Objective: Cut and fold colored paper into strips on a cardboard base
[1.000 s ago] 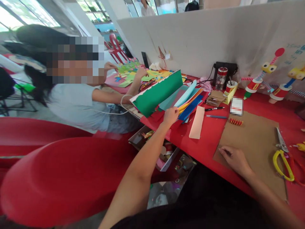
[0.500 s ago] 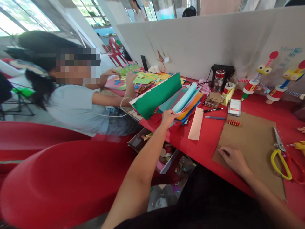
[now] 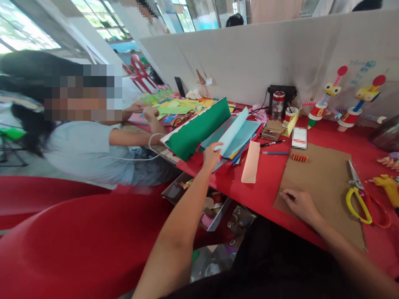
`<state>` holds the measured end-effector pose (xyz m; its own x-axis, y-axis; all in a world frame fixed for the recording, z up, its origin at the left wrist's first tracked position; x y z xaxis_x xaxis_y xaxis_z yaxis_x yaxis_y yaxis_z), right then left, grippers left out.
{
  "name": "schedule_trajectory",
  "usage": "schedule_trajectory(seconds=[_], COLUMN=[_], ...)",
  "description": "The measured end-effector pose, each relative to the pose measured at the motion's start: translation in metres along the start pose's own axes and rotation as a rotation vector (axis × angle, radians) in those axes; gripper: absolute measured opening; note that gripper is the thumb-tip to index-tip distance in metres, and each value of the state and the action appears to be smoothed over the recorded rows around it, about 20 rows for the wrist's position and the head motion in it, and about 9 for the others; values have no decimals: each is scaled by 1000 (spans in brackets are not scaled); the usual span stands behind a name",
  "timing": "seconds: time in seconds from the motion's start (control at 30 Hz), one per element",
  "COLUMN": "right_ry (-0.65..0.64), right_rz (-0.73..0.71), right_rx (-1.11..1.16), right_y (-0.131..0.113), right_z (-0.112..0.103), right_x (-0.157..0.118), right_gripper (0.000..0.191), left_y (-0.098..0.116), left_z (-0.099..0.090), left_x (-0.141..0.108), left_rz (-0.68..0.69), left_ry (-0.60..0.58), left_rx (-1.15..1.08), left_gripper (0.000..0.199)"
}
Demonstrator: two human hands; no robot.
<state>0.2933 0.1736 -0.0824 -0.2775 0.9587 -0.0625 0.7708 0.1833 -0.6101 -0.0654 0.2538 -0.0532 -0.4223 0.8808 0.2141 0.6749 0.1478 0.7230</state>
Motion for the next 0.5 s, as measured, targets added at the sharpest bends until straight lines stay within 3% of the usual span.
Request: schedule_trajectory(seconds=[0.1,0.23,0.4,0.5], right_ry=[-25,-27,-16,-15], right_rz=[9,24,7,8], right_rx=[-11,-17,-18,-10], right_y=[-1,-1,-1,0], right_z=[1,0,-1,-1], right_x=[0,0,-1,0], right_gripper=[35,34,37,36], left_y=[16,27,29,39], left_z=[-10,-20,-27,-32], left_x=[-2,0,9,15], left_rz=[97,39,9,157], left_ry=[63,95,97,171], left_rx=[221,421,461,404], left_gripper=[41,38,33,29])
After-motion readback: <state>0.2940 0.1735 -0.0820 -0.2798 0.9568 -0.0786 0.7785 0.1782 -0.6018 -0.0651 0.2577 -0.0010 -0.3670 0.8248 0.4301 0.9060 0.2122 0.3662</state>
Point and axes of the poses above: each hand's wrist, its own x-axis towards the middle knuckle, its own z-axis out of the palm, y = z × x, the point moved 7 cm from there along x, towards the middle knuckle, and after that the axes turned 12 degrees about z, right-handed, at the moved point
